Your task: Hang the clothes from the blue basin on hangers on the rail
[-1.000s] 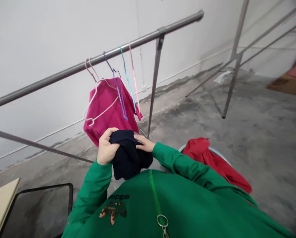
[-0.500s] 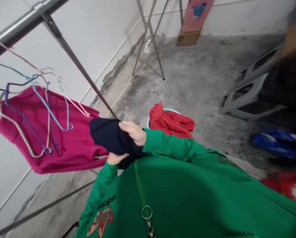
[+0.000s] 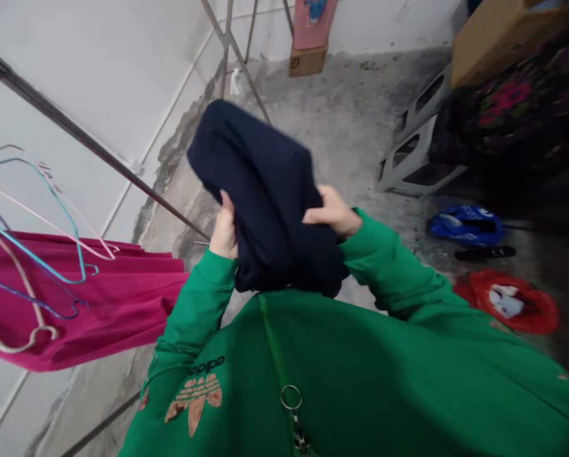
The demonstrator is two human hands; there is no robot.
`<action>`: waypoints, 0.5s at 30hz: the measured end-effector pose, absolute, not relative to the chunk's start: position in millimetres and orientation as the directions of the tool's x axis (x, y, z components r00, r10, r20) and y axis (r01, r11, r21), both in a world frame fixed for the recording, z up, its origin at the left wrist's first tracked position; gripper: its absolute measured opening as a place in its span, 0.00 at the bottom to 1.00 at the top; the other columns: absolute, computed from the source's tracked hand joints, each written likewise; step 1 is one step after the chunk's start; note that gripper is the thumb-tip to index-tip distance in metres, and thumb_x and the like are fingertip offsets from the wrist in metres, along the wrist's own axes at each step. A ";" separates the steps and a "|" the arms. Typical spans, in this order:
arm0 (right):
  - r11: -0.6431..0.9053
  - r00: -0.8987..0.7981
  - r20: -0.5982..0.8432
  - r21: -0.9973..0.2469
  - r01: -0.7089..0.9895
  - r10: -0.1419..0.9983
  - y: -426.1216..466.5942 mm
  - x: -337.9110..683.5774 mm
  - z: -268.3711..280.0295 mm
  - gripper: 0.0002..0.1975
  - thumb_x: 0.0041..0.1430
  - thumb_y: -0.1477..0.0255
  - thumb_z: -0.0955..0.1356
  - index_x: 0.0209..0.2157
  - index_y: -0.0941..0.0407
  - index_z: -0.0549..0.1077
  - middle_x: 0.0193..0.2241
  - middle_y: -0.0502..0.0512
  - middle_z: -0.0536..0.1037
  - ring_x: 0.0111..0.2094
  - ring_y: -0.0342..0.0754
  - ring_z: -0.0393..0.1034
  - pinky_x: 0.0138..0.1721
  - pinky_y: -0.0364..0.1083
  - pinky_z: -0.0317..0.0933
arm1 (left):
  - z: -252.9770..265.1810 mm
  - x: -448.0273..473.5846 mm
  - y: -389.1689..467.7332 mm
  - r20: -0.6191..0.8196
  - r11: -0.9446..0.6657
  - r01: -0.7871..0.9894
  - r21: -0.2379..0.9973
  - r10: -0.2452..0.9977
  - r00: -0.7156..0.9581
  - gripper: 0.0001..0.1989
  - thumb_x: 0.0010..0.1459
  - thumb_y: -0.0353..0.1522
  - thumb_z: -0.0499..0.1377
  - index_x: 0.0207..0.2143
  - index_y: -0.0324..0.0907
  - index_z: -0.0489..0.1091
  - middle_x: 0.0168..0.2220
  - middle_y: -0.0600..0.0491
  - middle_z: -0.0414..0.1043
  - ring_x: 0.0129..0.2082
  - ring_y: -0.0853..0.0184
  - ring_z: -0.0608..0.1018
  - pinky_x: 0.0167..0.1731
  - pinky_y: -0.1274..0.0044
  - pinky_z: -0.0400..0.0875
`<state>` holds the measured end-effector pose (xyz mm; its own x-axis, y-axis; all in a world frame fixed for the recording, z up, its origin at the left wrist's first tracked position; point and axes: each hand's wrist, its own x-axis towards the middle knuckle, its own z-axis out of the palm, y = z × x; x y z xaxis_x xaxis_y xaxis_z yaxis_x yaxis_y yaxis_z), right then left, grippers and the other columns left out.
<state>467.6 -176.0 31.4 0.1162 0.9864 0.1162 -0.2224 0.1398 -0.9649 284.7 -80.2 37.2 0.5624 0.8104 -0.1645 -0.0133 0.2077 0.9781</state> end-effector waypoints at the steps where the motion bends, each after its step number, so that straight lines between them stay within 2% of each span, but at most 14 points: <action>1: 0.141 0.189 0.098 -0.963 -0.229 0.977 -182.6 483.2 39.7 0.24 0.38 0.60 0.76 0.38 0.56 0.74 0.33 0.51 0.78 0.42 0.55 0.74 0.46 0.56 0.68 | 27.8 288.3 -80.6 -0.183 0.247 -0.018 0.969 0.764 0.618 0.36 0.56 0.58 0.48 0.55 0.43 0.66 0.48 0.50 0.74 0.56 0.56 0.71 0.56 0.64 0.67; 4: 0.160 0.368 0.097 -0.976 -0.144 0.925 -190.8 530.7 56.1 0.15 0.46 0.61 0.72 0.34 0.55 0.74 0.33 0.53 0.78 0.42 0.55 0.75 0.44 0.56 0.68 | -11.8 278.4 -88.2 -0.264 0.291 0.089 0.953 0.644 0.718 0.34 0.47 0.54 0.61 0.50 0.40 0.70 0.43 0.47 0.76 0.50 0.57 0.76 0.53 0.65 0.68; 6: 0.127 0.426 0.083 -0.989 -0.075 0.901 -182.7 558.3 49.7 0.11 0.51 0.63 0.70 0.34 0.55 0.74 0.36 0.54 0.78 0.44 0.54 0.74 0.44 0.56 0.68 | -40.8 259.4 -98.0 -0.334 0.262 0.212 0.942 0.653 0.680 0.31 0.42 0.50 0.67 0.44 0.39 0.72 0.40 0.47 0.77 0.45 0.59 0.77 0.52 0.66 0.68; 8: 0.053 0.433 0.034 -0.998 -0.030 0.901 -162.2 580.0 24.2 0.11 0.54 0.64 0.69 0.38 0.53 0.74 0.39 0.54 0.78 0.42 0.51 0.75 0.45 0.55 0.69 | -65.5 235.6 -111.0 -0.419 0.286 0.310 0.907 0.693 0.587 0.29 0.39 0.49 0.68 0.39 0.38 0.73 0.36 0.48 0.78 0.40 0.61 0.78 0.49 0.66 0.69; 10: -0.040 0.398 -0.019 -0.998 0.044 0.917 -133.6 593.0 -18.2 0.14 0.55 0.63 0.69 0.42 0.51 0.73 0.42 0.53 0.78 0.41 0.49 0.75 0.46 0.55 0.70 | -82.8 210.3 -125.6 -0.510 0.381 0.348 0.857 0.722 0.467 0.29 0.36 0.50 0.69 0.35 0.38 0.73 0.30 0.49 0.77 0.34 0.62 0.79 0.45 0.67 0.71; 12: -0.142 0.365 -0.076 -0.977 0.157 0.928 -106.4 593.4 -70.2 0.22 0.55 0.64 0.69 0.51 0.55 0.70 0.48 0.56 0.75 0.50 0.50 0.70 0.54 0.56 0.64 | -92.6 185.9 -140.5 -0.563 0.466 0.326 0.823 0.746 0.354 0.30 0.35 0.51 0.68 0.34 0.38 0.72 0.28 0.50 0.77 0.31 0.63 0.79 0.41 0.68 0.73; 13: -0.226 0.360 -0.139 -0.951 0.212 0.922 -96.6 588.0 -97.0 0.28 0.53 0.69 0.70 0.56 0.59 0.66 0.54 0.63 0.71 0.56 0.53 0.65 0.58 0.56 0.58 | -95.5 174.6 -147.8 -0.568 0.486 0.307 0.818 0.766 0.301 0.30 0.35 0.51 0.68 0.34 0.38 0.72 0.28 0.50 0.77 0.31 0.64 0.79 0.40 0.69 0.73; 14: -0.432 0.372 -0.289 -0.810 0.397 0.882 -90.6 578.9 -122.9 0.35 0.54 0.71 0.70 0.61 0.58 0.58 0.60 0.63 0.64 0.61 0.51 0.58 0.62 0.53 0.53 | -97.6 164.0 -155.0 -0.560 0.491 0.291 0.821 0.792 0.244 0.29 0.36 0.51 0.68 0.35 0.39 0.71 0.29 0.50 0.77 0.31 0.64 0.79 0.40 0.70 0.73; 15: -0.527 0.383 -0.377 -0.723 0.447 0.843 -88.9 566.6 -146.9 0.38 0.52 0.73 0.71 0.63 0.62 0.56 0.62 0.70 0.58 0.64 0.55 0.53 0.64 0.55 0.48 | -99.1 154.2 -162.1 -0.546 0.489 0.280 0.826 0.817 0.185 0.29 0.37 0.51 0.67 0.35 0.39 0.71 0.29 0.50 0.77 0.31 0.64 0.79 0.39 0.70 0.73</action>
